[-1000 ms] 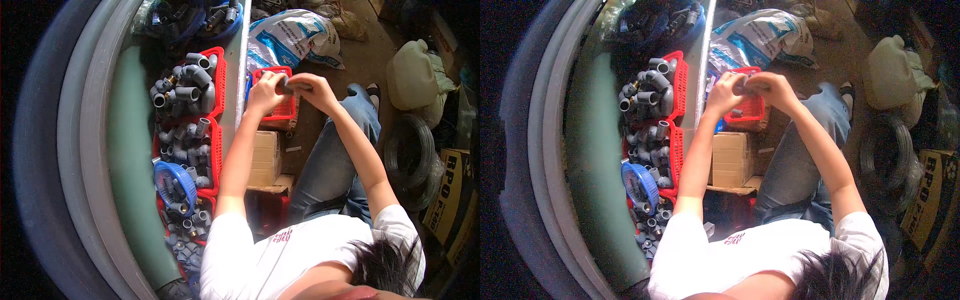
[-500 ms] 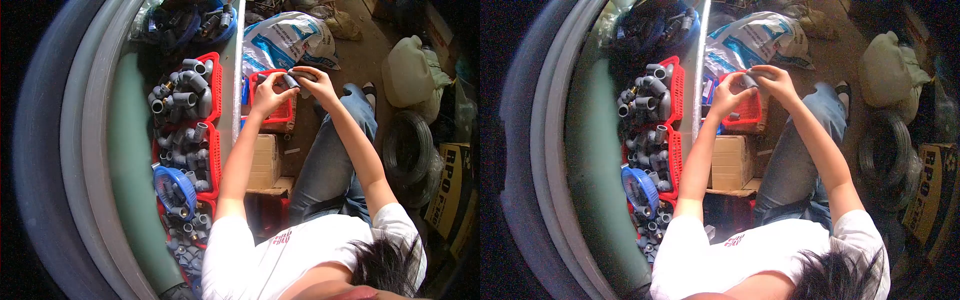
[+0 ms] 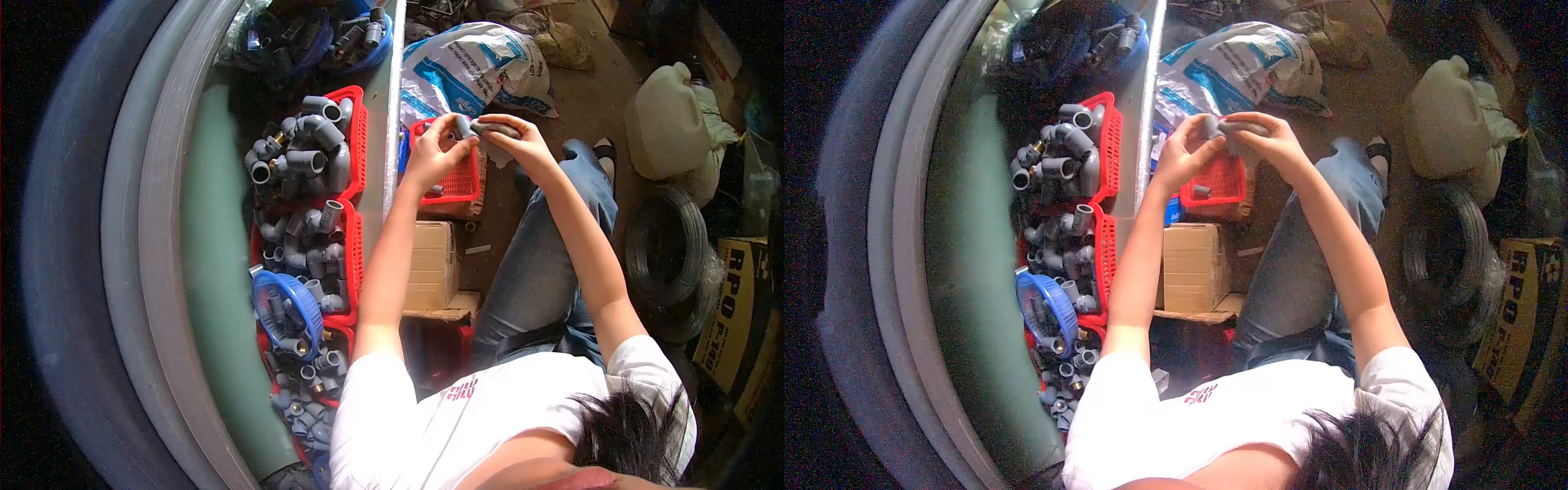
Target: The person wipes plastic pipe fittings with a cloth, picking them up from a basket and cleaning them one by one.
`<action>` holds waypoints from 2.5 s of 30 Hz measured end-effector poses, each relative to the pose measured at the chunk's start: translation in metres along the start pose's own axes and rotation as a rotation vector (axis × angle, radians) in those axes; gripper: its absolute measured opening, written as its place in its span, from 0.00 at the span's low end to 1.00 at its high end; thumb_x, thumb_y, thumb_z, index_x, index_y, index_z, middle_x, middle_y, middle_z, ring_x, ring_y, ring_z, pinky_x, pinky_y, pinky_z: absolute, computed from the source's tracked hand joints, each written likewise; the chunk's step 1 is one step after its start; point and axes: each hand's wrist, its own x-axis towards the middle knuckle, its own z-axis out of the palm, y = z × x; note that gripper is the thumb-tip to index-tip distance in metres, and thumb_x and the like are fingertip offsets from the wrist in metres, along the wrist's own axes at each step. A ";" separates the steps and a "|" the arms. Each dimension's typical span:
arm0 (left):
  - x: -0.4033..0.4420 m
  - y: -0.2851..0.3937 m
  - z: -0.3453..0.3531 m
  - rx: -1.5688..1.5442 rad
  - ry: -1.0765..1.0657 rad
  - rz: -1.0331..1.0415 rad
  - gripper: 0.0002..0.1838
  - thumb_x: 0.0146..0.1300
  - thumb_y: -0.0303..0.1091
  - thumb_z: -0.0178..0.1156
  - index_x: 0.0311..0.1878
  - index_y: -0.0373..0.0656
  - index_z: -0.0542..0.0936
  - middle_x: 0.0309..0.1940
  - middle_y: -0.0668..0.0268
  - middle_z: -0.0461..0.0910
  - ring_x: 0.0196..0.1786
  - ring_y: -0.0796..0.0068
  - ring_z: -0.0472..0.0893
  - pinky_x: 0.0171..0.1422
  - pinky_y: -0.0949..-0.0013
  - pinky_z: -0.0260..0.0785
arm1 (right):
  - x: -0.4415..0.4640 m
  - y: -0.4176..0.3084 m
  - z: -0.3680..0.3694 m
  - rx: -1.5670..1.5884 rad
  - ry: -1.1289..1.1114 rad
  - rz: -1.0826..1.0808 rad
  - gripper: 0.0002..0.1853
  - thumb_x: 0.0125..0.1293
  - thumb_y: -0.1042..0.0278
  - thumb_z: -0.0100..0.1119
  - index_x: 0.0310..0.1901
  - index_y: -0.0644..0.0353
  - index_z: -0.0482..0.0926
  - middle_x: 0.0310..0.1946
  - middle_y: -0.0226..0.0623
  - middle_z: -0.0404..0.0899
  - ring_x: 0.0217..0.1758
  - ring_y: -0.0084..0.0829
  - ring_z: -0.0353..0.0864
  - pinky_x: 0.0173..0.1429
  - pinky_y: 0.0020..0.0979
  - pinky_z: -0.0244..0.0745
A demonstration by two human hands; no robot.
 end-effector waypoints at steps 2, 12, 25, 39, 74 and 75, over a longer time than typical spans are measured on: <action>-0.005 0.004 0.006 -0.077 -0.078 -0.036 0.37 0.60 0.46 0.73 0.65 0.33 0.72 0.51 0.58 0.83 0.51 0.74 0.84 0.55 0.71 0.76 | -0.001 0.003 -0.001 0.015 0.060 -0.025 0.19 0.66 0.71 0.65 0.58 0.64 0.81 0.51 0.36 0.84 0.52 0.23 0.82 0.59 0.27 0.77; -0.003 -0.009 0.000 0.021 -0.048 -0.070 0.36 0.62 0.44 0.72 0.66 0.33 0.71 0.55 0.59 0.82 0.58 0.74 0.80 0.62 0.69 0.72 | -0.004 0.001 -0.001 -0.022 -0.030 -0.013 0.18 0.66 0.70 0.64 0.57 0.64 0.81 0.51 0.37 0.84 0.54 0.24 0.81 0.61 0.28 0.75; -0.003 0.016 0.000 0.526 0.217 0.182 0.36 0.50 0.46 0.78 0.60 0.39 0.78 0.54 0.55 0.77 0.48 0.62 0.80 0.57 0.62 0.73 | -0.002 -0.004 0.005 0.011 -0.006 0.014 0.19 0.66 0.69 0.66 0.58 0.64 0.81 0.53 0.37 0.83 0.54 0.24 0.80 0.62 0.28 0.75; -0.009 0.014 -0.002 0.417 0.038 -0.034 0.32 0.51 0.40 0.75 0.59 0.44 0.75 0.46 0.59 0.85 0.48 0.63 0.86 0.54 0.62 0.77 | 0.002 0.003 0.006 -0.134 -0.048 -0.007 0.16 0.65 0.73 0.67 0.55 0.62 0.83 0.49 0.32 0.85 0.51 0.19 0.80 0.58 0.25 0.76; -0.009 0.014 -0.005 0.421 -0.104 0.021 0.35 0.51 0.45 0.76 0.60 0.38 0.79 0.47 0.58 0.87 0.47 0.67 0.88 0.54 0.64 0.78 | 0.009 0.003 0.001 -0.315 -0.056 -0.178 0.14 0.65 0.79 0.63 0.52 0.66 0.82 0.46 0.31 0.85 0.51 0.20 0.81 0.59 0.25 0.76; -0.009 0.014 -0.003 0.374 -0.108 0.011 0.36 0.51 0.46 0.76 0.61 0.39 0.79 0.47 0.58 0.87 0.48 0.67 0.88 0.56 0.63 0.78 | 0.011 0.002 -0.001 -0.309 -0.022 -0.138 0.14 0.66 0.79 0.63 0.53 0.65 0.82 0.47 0.32 0.85 0.52 0.20 0.80 0.59 0.25 0.76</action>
